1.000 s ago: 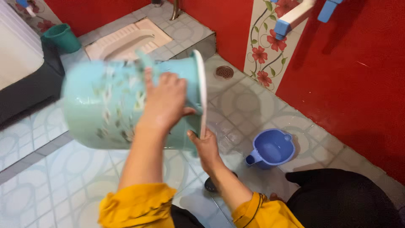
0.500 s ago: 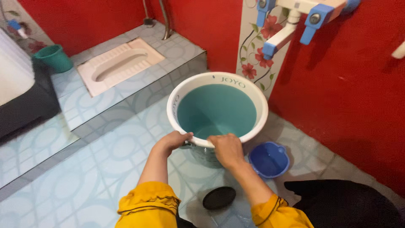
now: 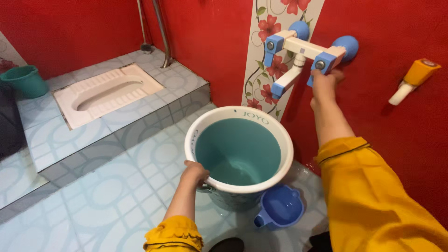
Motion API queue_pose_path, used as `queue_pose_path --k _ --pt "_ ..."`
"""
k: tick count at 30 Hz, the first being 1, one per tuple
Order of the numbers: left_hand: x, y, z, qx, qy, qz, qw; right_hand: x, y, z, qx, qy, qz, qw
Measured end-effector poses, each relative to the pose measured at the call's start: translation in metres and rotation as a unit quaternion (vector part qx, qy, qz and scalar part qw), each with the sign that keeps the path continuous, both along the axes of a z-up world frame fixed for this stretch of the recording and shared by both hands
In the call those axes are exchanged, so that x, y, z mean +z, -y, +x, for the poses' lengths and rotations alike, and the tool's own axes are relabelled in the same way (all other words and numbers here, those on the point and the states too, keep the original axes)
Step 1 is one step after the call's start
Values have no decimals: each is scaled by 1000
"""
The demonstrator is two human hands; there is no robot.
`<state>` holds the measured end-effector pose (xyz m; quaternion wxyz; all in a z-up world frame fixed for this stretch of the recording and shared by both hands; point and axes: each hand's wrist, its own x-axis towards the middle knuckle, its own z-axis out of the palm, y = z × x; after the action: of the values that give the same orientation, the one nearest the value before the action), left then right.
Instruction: The person scrubs the exterior of a light blue bucket with a brush, then rinses it under a tap. They then scrub and rinse a small blue plastic jug using the same brush and water source.
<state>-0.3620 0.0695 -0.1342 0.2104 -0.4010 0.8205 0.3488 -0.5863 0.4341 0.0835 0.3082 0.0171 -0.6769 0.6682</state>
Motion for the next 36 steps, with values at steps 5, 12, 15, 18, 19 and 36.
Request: queue_pose_path --k 5,12,15,18,19,36 --pt "1 -17 -3 -24 -31 52 998 -16 -14 1 250 86 -37 964" --pt "24 -60 14 -111 -28 210 971 25 -73 21 154 151 48 975" --pt "27 -93 18 -49 -11 322 945 21 -74 17 191 155 -83 966" --pt "27 -130 28 5 3 416 909 -17 -63 -25 268 154 -385 870" --pt "27 -144 31 3 25 453 891 -39 -55 -46 293 148 -499 802" --pt "-6 -170 -146 207 -354 633 657 -207 52 -42 317 259 -717 564"
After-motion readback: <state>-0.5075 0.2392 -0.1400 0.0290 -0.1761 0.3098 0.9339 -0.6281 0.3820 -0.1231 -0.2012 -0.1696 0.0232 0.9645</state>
